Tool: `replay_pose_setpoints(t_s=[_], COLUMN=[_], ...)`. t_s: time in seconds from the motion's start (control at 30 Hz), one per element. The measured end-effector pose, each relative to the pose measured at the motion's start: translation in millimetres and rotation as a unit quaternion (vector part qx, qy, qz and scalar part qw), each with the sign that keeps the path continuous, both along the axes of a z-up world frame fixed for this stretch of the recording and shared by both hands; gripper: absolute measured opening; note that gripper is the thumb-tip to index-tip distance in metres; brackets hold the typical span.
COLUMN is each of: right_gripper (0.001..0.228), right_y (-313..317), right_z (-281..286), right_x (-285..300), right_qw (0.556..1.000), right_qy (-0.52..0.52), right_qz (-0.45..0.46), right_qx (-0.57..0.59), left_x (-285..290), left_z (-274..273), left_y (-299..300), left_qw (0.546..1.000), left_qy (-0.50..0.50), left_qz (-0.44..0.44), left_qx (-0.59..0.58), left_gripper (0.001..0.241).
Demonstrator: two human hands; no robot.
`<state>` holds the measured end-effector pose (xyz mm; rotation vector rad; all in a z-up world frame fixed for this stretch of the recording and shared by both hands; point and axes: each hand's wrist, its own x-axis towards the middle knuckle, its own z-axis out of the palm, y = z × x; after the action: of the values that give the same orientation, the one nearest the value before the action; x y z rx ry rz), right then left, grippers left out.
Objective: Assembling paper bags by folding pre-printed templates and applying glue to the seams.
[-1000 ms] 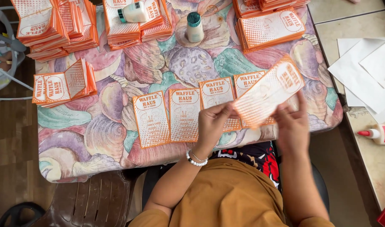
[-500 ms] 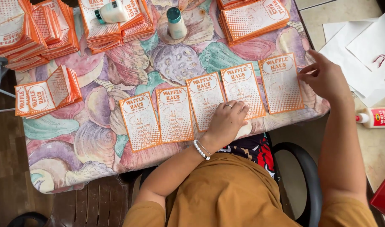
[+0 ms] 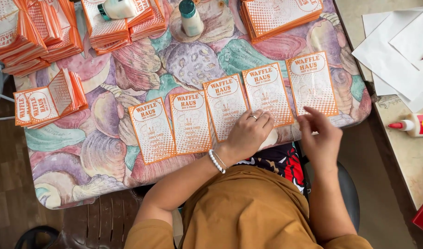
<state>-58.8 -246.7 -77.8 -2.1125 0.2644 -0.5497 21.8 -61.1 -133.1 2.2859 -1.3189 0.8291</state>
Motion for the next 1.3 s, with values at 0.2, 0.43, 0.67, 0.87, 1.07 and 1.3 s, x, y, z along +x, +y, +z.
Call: replay_pose_setpoints(t_s=[0.2,0.43,0.67,0.87,1.07,1.3], right_gripper=[0.048,0.061,0.064,0.066,0.076,0.06], right_y=[30.8,29.3,33.2,79.6,69.7,50.6], right_z=[4.8,24.4,22.6,36.0,40.6,-3.7], right_x=[27.2,54.1,44.1,15.1,6.1,11.4], right_qw=[0.969,0.986,0.994,0.994,0.976,0.934], right_qy=[-0.005,0.146,0.091,-0.04,-0.08,-0.169], right_qz=[0.01,-0.008,-0.013,0.082,0.203,0.147], right_qx=[-0.247,-0.082,0.051,-0.065,0.025,-0.277], left_x=[-40.9,-46.9,-36.4,-11.3,14.8,21.1], left_z=[59.3,40.8,51.7,106.2,66.3,62.3], left_y=[9.6,11.7,16.7,37.1,58.8,59.5], left_qw=[0.98,0.979,0.96,0.751,0.767,0.594], left_qy=[0.172,0.185,0.269,0.555,0.538,0.624], left_qz=[0.089,0.081,0.05,-0.022,0.12,0.006], left_qx=[0.034,-0.016,-0.063,-0.358,-0.329,-0.508], left_gripper=[0.01,0.024,0.038,0.101,0.074,0.08])
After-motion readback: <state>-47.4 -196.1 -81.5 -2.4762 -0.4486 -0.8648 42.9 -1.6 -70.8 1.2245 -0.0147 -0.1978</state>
